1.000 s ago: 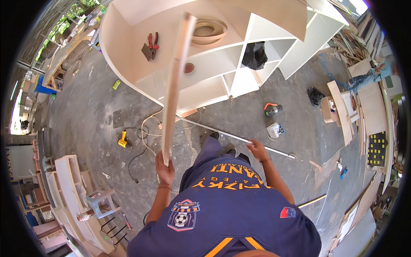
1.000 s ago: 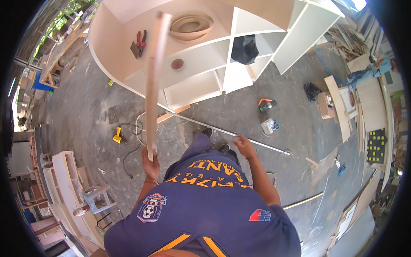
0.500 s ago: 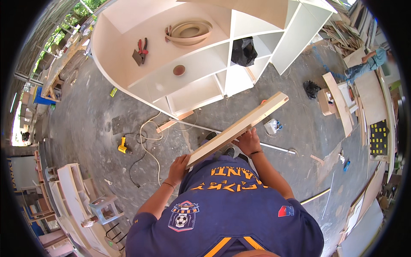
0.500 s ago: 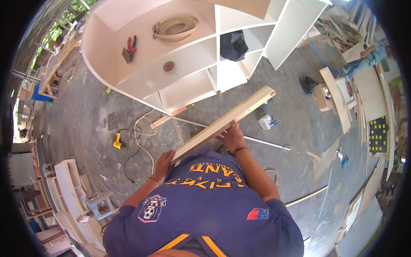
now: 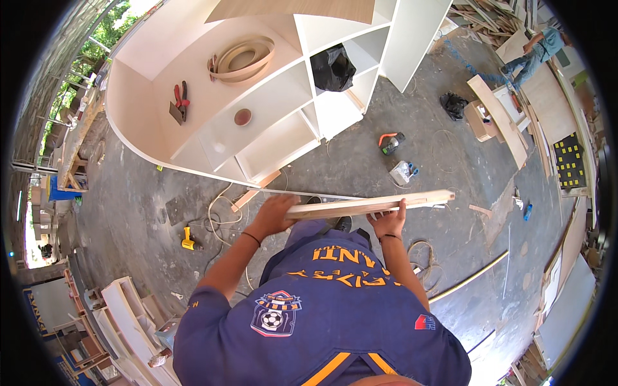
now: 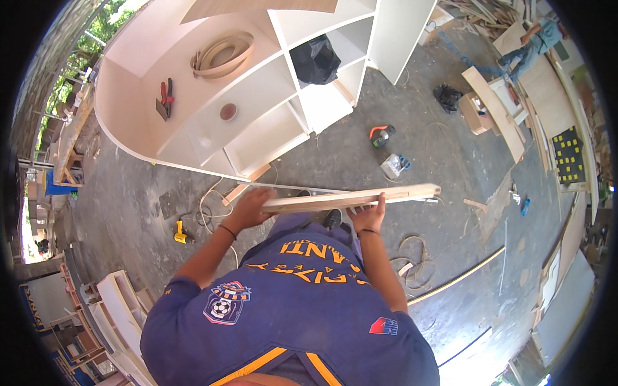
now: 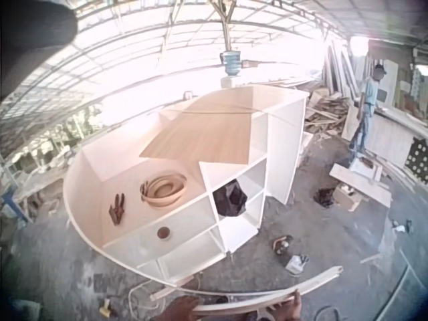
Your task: The person unrolls a length of veneer tape, walks across a workshop to a white shelving unit, and positions a wood panel onto a shelf.
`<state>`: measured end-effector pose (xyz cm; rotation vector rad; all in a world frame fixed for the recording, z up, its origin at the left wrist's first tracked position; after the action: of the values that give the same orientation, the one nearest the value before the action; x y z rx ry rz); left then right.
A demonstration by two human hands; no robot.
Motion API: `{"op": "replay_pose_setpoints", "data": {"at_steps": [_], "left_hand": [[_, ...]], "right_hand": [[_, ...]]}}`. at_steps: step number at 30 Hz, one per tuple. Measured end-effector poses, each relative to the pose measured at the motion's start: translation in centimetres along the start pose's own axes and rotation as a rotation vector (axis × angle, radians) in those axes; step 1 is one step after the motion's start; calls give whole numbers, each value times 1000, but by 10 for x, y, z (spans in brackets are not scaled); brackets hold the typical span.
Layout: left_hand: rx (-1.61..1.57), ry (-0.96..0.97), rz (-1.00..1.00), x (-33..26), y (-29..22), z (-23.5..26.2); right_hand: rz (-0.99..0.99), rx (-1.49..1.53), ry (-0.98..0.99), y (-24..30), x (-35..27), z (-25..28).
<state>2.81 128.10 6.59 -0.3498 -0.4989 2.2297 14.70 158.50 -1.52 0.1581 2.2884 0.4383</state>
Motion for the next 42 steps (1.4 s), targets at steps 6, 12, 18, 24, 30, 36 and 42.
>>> {"op": "replay_pose_setpoints", "data": {"at_steps": [6,12,18,24,30,36,42], "left_hand": [[40,-152,89,70,29,48],[27,-196,295,135,107,16],[134,-403,289,219,182,-11],[-821,-1054,133,295,222,2],[-1702,-1233,-359,292,201,99],[-1447,-954,-415,290,309,118],[-1798,-1021,-386,254,313,154]], "right_hand": [[101,239,-86,3,32,39],[191,351,-208,-10,79,79],[249,340,-200,-40,158,122],[200,339,-76,-88,260,171],[290,292,211,-103,332,215],[272,253,241,-99,383,238],[280,100,339,-89,361,225]]}}
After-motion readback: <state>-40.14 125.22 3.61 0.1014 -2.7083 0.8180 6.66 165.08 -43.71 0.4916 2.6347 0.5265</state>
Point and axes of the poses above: each hand's wrist, its own x-axis towards the middle knuckle, its own z-axis out of the back of the hand, y = z × x, the point moved 2 cm from there along x, towards the middle knuckle, and after that the axes turned 2 degrees about y, right-handed, at the moved point
